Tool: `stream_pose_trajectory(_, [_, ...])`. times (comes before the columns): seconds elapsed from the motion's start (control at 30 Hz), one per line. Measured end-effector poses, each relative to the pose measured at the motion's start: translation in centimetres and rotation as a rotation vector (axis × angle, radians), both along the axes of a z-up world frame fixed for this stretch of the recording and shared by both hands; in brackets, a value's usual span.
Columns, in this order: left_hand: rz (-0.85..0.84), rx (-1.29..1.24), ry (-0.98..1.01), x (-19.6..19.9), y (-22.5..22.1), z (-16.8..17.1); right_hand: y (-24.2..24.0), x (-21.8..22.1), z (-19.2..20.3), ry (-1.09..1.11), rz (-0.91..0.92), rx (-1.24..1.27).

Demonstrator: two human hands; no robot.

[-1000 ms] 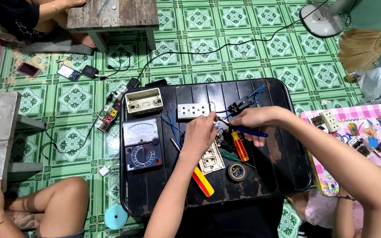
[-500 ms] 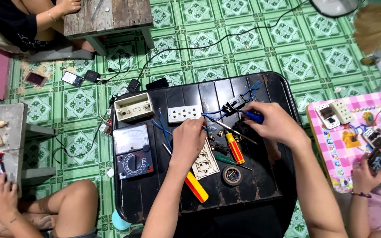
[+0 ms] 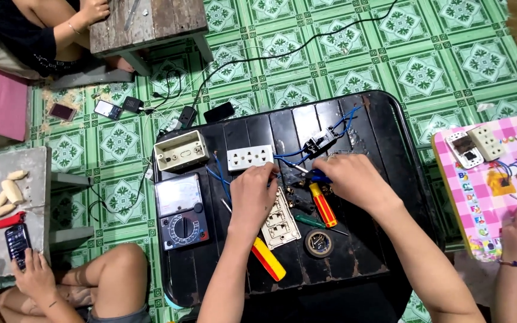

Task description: The person assembles and wires an electrical power strip or box, including stripping wires and connecting them to outlets.

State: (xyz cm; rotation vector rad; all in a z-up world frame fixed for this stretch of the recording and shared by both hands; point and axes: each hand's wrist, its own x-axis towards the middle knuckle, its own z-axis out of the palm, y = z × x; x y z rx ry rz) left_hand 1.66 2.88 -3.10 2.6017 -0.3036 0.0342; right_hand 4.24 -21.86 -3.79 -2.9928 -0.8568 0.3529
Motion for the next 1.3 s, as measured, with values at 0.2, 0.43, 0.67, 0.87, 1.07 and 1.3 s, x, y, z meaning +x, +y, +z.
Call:
stream_pose_trajectory(0.2, [0.004, -0.016, -0.002, 0.1, 0.3, -0.5, 0.3, 0.1, 3.0, 0.02, -0.066, 0.174])
stream_pose_trajectory(0.43, [-0.043, -0.257, -0.226, -0.1, -0.7, -1.3, 1.7, -0.1, 3.7, 0.083, -0.231, 0.869])
stream_pose_trajectory(0.67, [-0.097, -0.748, -0.374, -0.9, -3.0, 1.5, 2.9, -1.2, 1.3, 0.176, -0.375, 1.496])
stream_pose_trajectory(0.87, [-0.145, -0.743, -0.467, -0.7, -2.9, 1.4, 3.0, -1.4, 0.4, 0.235, -0.422, 1.589])
stream_pose_trajectory(1.07, [-0.104, -0.715, -0.479, -0.4, -2.7, 0.8, 3.0, -1.7, -0.2, 0.27, -0.42, 1.6])
stream_pose_trajectory(1.3, [0.03, -1.119, -0.116, -0.1, -2.0, 0.2, 3.0, -2.0, 0.6, 0.292, -0.148, 1.53])
